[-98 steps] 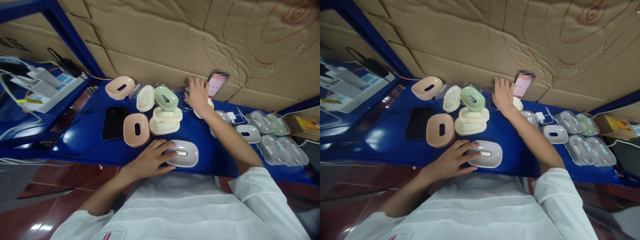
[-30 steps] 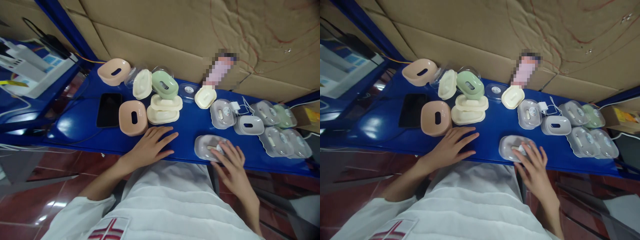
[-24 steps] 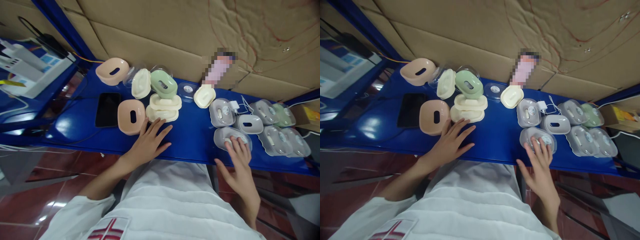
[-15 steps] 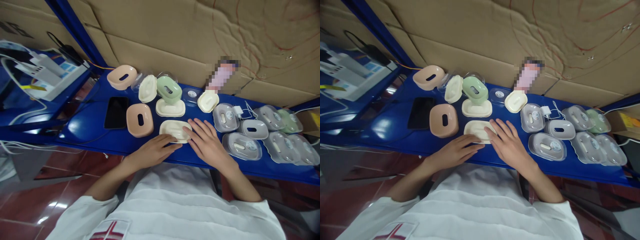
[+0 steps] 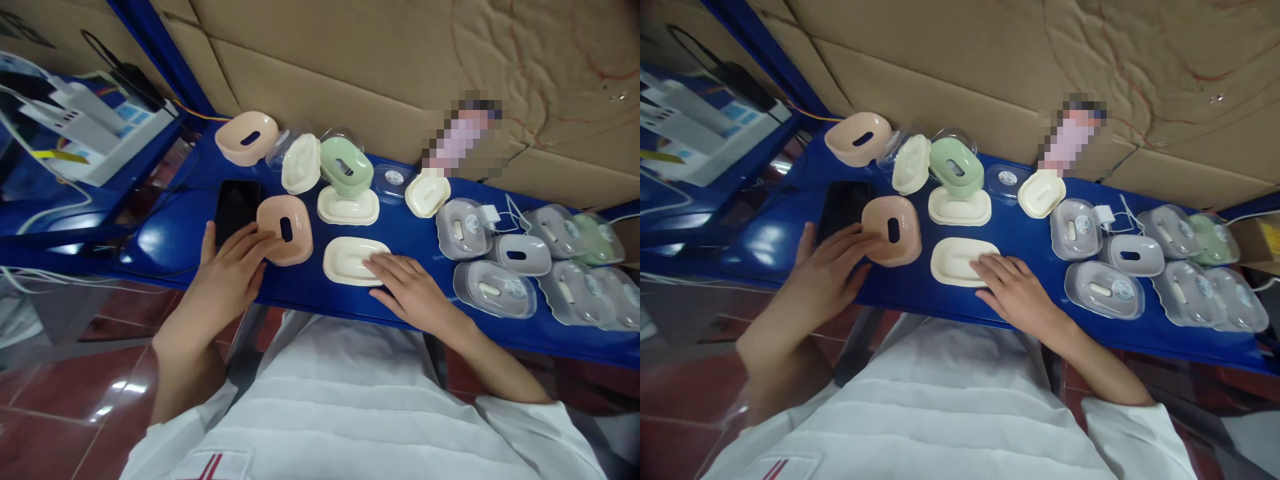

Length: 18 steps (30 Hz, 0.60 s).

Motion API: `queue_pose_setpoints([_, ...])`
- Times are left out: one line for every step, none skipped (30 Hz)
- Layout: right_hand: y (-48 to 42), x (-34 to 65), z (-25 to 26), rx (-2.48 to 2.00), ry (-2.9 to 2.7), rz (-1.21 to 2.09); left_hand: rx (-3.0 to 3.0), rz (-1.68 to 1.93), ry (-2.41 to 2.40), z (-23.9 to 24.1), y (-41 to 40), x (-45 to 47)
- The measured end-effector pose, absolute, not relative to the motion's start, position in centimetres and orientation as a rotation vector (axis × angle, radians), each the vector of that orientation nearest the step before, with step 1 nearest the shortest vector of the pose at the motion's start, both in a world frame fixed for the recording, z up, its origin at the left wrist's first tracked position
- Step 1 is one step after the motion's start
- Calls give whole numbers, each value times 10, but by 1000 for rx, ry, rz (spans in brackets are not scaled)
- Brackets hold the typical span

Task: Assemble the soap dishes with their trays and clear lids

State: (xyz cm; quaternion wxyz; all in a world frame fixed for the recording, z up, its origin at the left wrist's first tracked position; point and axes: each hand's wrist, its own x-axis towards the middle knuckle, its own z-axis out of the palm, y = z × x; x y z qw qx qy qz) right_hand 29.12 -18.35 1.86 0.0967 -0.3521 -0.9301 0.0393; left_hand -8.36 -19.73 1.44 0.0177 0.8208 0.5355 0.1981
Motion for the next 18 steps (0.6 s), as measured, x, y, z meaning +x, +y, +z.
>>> queue_pose_setpoints([-187, 294, 16, -1063, -2740, 152, 2565, 625, 1655, 10, -193, -86])
queue_pose_setpoints([-191, 297, 14, -1080, -2722, 190, 2587, 644, 1634, 6, -189, -87])
queue_pose_setpoints([-196, 298, 12, -1095, -2699, 224, 2616, 665, 1597, 5, -185, -87])
queue_pose_setpoints([-200, 299, 9, -1110, -2667, 249, 2645, 691, 1544, 7, -183, -84])
queue_pose_setpoints([-204, 299, 6, -1123, -2626, 262, 2671, 721, 1476, 10, -181, -79])
queue_pose_setpoints([-209, 299, 3, -1136, -2575, 262, 2691, 760, 1398, 14, -180, -72])
queue_pose_setpoints([-212, 299, 0, -1145, -2522, 253, 2703, 806, 1316, 18, -180, -62])
queue_pose_setpoints([-216, 299, -3, -1150, -2463, 232, 2713, 859, 1241, 22, -181, -48])
queue_pose_setpoints([-218, 299, -6, -1149, -2404, 202, 2728, 904, 1177, 24, -182, -33])
queue_pose_setpoints([-220, 300, -9, -1142, -2347, 167, 2751, 937, 1112, 24, -184, -15])
queue_pose_setpoints([-221, 301, -10, -1134, -2302, 130, 2799, 959, 1053, 23, -184, 4])
queue_pose_setpoints([-222, 302, -11, -1129, -2273, 96, 2886, 876, 962, 20, -185, 22])
queue_pose_setpoints([-221, 303, -12, -1132, -2265, 72, 2948, 819, 902, 16, -184, 38])
queue_pose_setpoints([-220, 305, -11, -1141, -2272, 62, 2968, 804, 878, 12, -183, 51])
queue_pose_setpoints([-219, 306, -11, -1154, -2292, 72, 2967, 797, 854, 9, -181, 61])
queue_pose_setpoints([-218, 307, -10, -1167, -2309, 96, 2947, 800, 842, 7, -180, 66])
queue_pose_setpoints([-217, 308, -9, -1178, -2317, 127, 2915, 801, 830, 6, -178, 67])
queue_pose_setpoints([-216, 308, -8, -1185, -2316, 155, 2885, 795, 815, 7, -178, 64])
